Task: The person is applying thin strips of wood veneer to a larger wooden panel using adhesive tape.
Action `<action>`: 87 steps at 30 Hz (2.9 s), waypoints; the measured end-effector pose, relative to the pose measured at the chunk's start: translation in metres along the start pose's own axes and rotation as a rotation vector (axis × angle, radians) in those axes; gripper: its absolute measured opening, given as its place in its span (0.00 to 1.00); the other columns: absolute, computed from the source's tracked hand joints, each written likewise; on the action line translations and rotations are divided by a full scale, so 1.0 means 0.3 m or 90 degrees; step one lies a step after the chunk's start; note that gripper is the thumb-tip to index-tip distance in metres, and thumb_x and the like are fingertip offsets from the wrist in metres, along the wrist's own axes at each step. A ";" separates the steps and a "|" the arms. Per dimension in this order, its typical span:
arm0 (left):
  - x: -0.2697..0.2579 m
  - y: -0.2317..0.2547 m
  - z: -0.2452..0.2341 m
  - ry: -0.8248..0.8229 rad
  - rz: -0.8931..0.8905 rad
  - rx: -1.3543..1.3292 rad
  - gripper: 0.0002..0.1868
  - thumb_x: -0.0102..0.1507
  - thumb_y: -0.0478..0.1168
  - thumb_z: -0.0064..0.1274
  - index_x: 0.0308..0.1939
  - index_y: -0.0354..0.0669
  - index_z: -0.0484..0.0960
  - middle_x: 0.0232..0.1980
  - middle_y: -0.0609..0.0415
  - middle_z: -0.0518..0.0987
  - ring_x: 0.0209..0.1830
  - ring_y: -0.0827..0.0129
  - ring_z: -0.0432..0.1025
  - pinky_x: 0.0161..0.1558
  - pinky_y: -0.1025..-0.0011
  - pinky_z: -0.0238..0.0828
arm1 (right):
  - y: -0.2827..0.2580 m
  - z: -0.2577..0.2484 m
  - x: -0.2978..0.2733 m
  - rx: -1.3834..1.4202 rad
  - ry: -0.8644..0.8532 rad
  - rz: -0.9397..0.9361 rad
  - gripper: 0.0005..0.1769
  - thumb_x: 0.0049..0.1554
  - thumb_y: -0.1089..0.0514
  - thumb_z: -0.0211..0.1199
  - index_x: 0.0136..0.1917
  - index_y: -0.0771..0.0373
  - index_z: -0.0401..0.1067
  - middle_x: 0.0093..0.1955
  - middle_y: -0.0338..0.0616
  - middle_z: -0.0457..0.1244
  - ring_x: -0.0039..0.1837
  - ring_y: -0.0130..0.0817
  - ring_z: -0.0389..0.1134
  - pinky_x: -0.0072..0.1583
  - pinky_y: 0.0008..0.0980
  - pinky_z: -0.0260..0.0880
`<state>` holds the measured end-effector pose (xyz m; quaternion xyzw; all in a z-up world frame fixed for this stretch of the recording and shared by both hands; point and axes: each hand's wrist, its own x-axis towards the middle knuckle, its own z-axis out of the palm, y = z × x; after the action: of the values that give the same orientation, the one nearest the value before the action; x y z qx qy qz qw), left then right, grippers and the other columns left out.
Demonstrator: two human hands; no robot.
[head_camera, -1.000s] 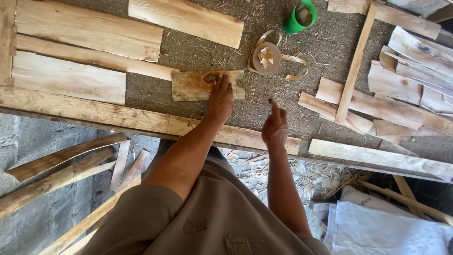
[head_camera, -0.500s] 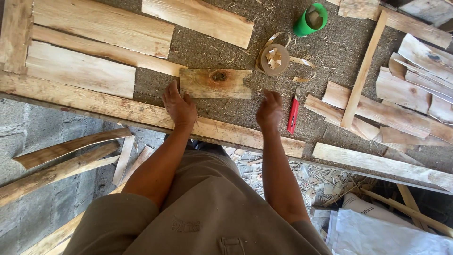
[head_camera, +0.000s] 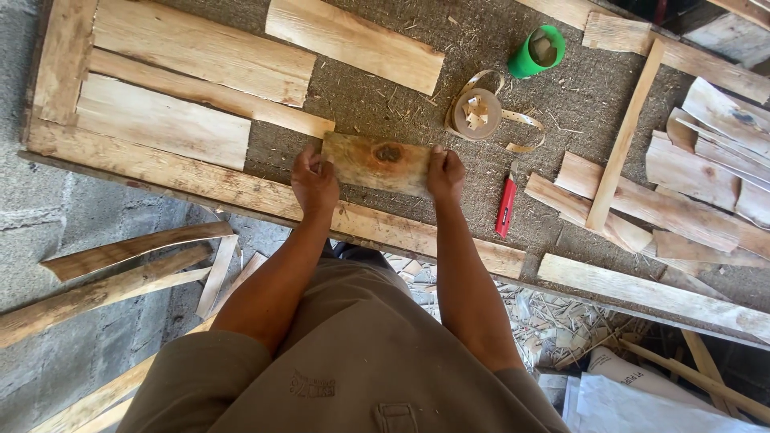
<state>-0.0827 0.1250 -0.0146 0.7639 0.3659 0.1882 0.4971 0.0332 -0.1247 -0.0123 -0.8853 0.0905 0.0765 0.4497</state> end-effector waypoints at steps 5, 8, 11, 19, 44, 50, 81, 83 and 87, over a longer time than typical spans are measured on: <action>-0.018 0.104 -0.034 0.009 0.001 -0.086 0.14 0.67 0.45 0.60 0.44 0.35 0.80 0.36 0.55 0.78 0.33 0.73 0.70 0.35 0.70 0.70 | -0.018 -0.066 -0.084 0.053 -0.007 -0.022 0.29 0.72 0.39 0.48 0.36 0.60 0.65 0.31 0.41 0.59 0.35 0.30 0.56 0.37 0.39 0.58; -0.036 0.147 -0.047 -0.038 -0.032 -0.136 0.18 0.69 0.48 0.58 0.33 0.39 0.76 0.26 0.61 0.69 0.25 0.77 0.61 0.26 0.71 0.59 | -0.093 -0.127 -0.150 0.218 -0.041 0.037 0.29 0.71 0.37 0.47 0.39 0.60 0.65 0.33 0.42 0.60 0.36 0.32 0.58 0.39 0.40 0.62; -0.043 0.124 -0.028 -0.115 -0.090 -0.225 0.23 0.70 0.50 0.56 0.26 0.43 0.69 0.21 0.65 0.63 0.20 0.79 0.54 0.21 0.72 0.51 | -0.185 -0.188 -0.202 0.491 -0.092 0.184 0.27 0.66 0.35 0.49 0.47 0.61 0.67 0.41 0.43 0.65 0.40 0.34 0.67 0.45 0.39 0.72; -0.071 0.292 -0.052 -0.237 -0.170 -0.281 0.20 0.71 0.50 0.52 0.27 0.45 0.75 0.21 0.67 0.64 0.19 0.82 0.51 0.21 0.75 0.47 | 0.037 -0.253 -0.197 0.392 -0.011 -0.097 0.23 0.75 0.39 0.56 0.52 0.61 0.68 0.50 0.41 0.62 0.51 0.29 0.58 0.51 0.31 0.59; -0.143 0.383 0.044 -0.356 -0.055 -0.342 0.14 0.73 0.42 0.53 0.33 0.44 0.80 0.27 0.66 0.70 0.25 0.82 0.57 0.26 0.78 0.54 | 0.054 -0.990 -0.567 -0.076 0.085 0.226 0.54 0.57 0.18 0.33 0.81 0.58 0.53 0.79 0.59 0.54 0.77 0.56 0.57 0.74 0.57 0.60; -0.239 0.470 0.048 -0.419 -0.108 -0.314 0.12 0.70 0.42 0.53 0.32 0.44 0.80 0.25 0.65 0.73 0.22 0.81 0.60 0.24 0.78 0.58 | -0.055 -0.678 -0.398 0.523 -0.052 0.032 0.67 0.51 0.10 0.29 0.86 0.61 0.40 0.85 0.59 0.46 0.83 0.57 0.50 0.80 0.54 0.50; 0.804 0.182 -0.628 -0.192 -0.295 -0.373 0.16 0.70 0.50 0.52 0.35 0.42 0.80 0.26 0.66 0.68 0.23 0.80 0.57 0.25 0.75 0.57 | -0.982 0.393 -0.116 -0.469 -0.349 -0.592 0.54 0.44 0.42 0.79 0.77 0.60 0.59 0.79 0.54 0.52 0.77 0.55 0.53 0.75 0.54 0.50; 0.901 0.097 -0.648 -0.157 -0.326 -0.377 0.19 0.71 0.53 0.48 0.36 0.44 0.81 0.27 0.64 0.71 0.24 0.79 0.61 0.27 0.74 0.62 | -1.061 0.461 -0.100 -0.461 -0.346 -0.584 0.54 0.44 0.43 0.79 0.77 0.59 0.60 0.78 0.55 0.52 0.76 0.55 0.53 0.74 0.54 0.51; 1.071 -0.095 -0.692 -0.011 -0.147 -0.167 0.19 0.75 0.52 0.45 0.45 0.43 0.85 0.36 0.55 0.80 0.35 0.67 0.74 0.42 0.66 0.75 | -1.181 0.608 -0.030 -0.416 -0.299 -0.563 0.52 0.43 0.45 0.80 0.75 0.58 0.61 0.76 0.57 0.54 0.75 0.56 0.54 0.71 0.55 0.54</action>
<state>-0.0160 0.5005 0.0256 0.6472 0.4194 0.1690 0.6138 0.0957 0.2289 0.1603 -0.8908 -0.4168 0.0995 0.1510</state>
